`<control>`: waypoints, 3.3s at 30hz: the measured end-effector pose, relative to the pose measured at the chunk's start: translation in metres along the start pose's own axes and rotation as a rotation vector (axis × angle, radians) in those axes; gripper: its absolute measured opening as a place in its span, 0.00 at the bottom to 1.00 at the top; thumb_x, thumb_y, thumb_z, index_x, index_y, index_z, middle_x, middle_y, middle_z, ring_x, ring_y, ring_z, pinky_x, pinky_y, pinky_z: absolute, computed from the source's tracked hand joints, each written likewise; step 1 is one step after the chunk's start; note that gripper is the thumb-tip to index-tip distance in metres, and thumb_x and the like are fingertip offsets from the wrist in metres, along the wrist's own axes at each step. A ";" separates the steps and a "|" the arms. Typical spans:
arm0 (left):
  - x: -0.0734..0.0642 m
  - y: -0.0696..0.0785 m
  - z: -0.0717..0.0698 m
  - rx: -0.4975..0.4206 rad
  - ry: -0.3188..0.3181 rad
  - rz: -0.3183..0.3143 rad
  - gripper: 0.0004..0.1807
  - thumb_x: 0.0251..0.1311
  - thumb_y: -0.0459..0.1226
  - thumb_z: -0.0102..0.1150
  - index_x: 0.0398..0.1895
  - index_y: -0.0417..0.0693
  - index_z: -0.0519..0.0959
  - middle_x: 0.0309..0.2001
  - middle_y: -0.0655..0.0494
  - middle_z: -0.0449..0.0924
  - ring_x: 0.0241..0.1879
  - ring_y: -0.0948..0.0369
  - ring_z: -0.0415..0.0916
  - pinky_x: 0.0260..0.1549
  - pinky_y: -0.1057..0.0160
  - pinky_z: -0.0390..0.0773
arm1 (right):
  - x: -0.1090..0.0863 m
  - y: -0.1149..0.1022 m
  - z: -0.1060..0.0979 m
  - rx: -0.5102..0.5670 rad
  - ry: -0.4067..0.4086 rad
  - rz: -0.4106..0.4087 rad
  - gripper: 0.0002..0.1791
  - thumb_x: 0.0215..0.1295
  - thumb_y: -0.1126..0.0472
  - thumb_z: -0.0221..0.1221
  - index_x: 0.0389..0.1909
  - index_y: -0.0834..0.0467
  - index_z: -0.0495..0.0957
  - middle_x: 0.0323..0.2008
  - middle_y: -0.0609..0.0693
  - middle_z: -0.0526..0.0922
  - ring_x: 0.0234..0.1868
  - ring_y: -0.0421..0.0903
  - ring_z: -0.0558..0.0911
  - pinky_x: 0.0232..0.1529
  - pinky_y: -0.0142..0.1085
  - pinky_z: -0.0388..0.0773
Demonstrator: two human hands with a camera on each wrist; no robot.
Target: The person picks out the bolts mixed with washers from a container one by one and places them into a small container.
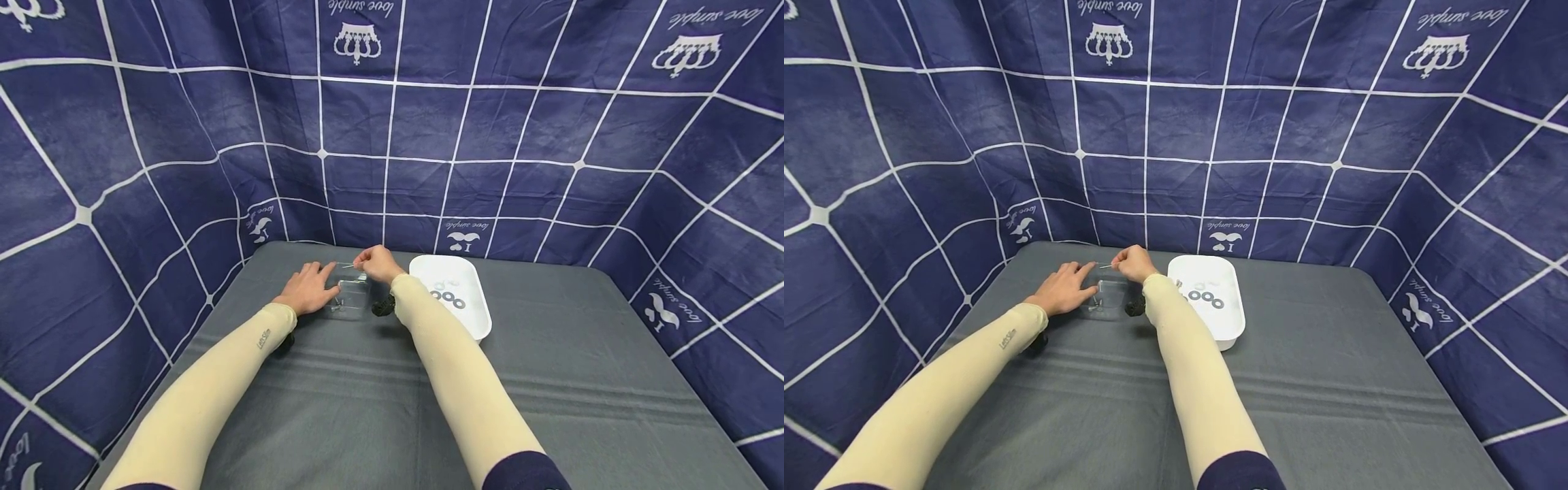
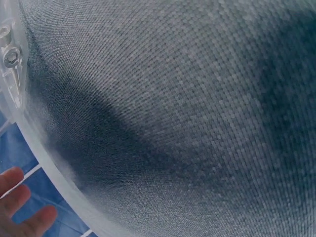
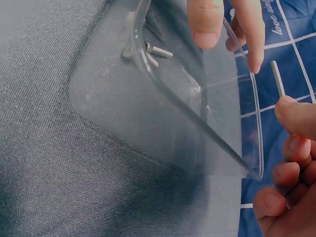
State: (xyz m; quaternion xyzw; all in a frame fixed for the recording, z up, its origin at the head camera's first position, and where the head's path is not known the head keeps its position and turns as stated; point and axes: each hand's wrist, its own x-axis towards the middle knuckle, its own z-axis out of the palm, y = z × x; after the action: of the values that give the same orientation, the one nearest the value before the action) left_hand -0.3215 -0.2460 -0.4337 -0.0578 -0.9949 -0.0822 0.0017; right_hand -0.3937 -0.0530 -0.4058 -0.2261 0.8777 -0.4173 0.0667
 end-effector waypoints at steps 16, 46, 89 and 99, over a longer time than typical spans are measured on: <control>0.001 0.000 -0.001 -0.014 0.001 -0.019 0.41 0.69 0.56 0.50 0.80 0.50 0.54 0.70 0.36 0.62 0.70 0.40 0.60 0.64 0.35 0.64 | -0.001 0.000 0.003 -0.046 -0.018 0.006 0.09 0.65 0.64 0.63 0.40 0.64 0.88 0.37 0.54 0.89 0.34 0.39 0.76 0.36 0.26 0.69; 0.003 -0.001 -0.003 0.001 -0.014 -0.002 0.41 0.69 0.57 0.50 0.80 0.49 0.56 0.70 0.35 0.62 0.70 0.40 0.59 0.65 0.35 0.63 | -0.011 0.005 -0.020 -0.065 -0.012 -0.024 0.10 0.63 0.58 0.66 0.40 0.58 0.89 0.38 0.50 0.89 0.37 0.41 0.79 0.38 0.31 0.74; 0.020 0.040 -0.014 0.019 0.048 0.115 0.38 0.71 0.58 0.46 0.79 0.50 0.58 0.72 0.40 0.61 0.75 0.43 0.53 0.67 0.37 0.60 | -0.045 0.060 -0.094 0.006 0.108 0.008 0.09 0.63 0.61 0.67 0.42 0.61 0.87 0.29 0.49 0.83 0.31 0.41 0.76 0.35 0.31 0.71; 0.026 0.059 -0.013 -0.011 0.066 0.135 0.37 0.72 0.57 0.47 0.78 0.50 0.60 0.72 0.40 0.62 0.74 0.44 0.55 0.67 0.38 0.61 | -0.053 0.072 -0.103 -0.001 0.127 0.017 0.10 0.62 0.62 0.67 0.41 0.62 0.87 0.21 0.42 0.71 0.25 0.39 0.68 0.27 0.30 0.64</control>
State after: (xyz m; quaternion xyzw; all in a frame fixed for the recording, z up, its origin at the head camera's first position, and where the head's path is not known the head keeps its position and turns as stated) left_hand -0.3404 -0.1874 -0.4110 -0.1219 -0.9877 -0.0891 0.0400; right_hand -0.4029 0.0834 -0.3984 -0.1915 0.8822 -0.4299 0.0143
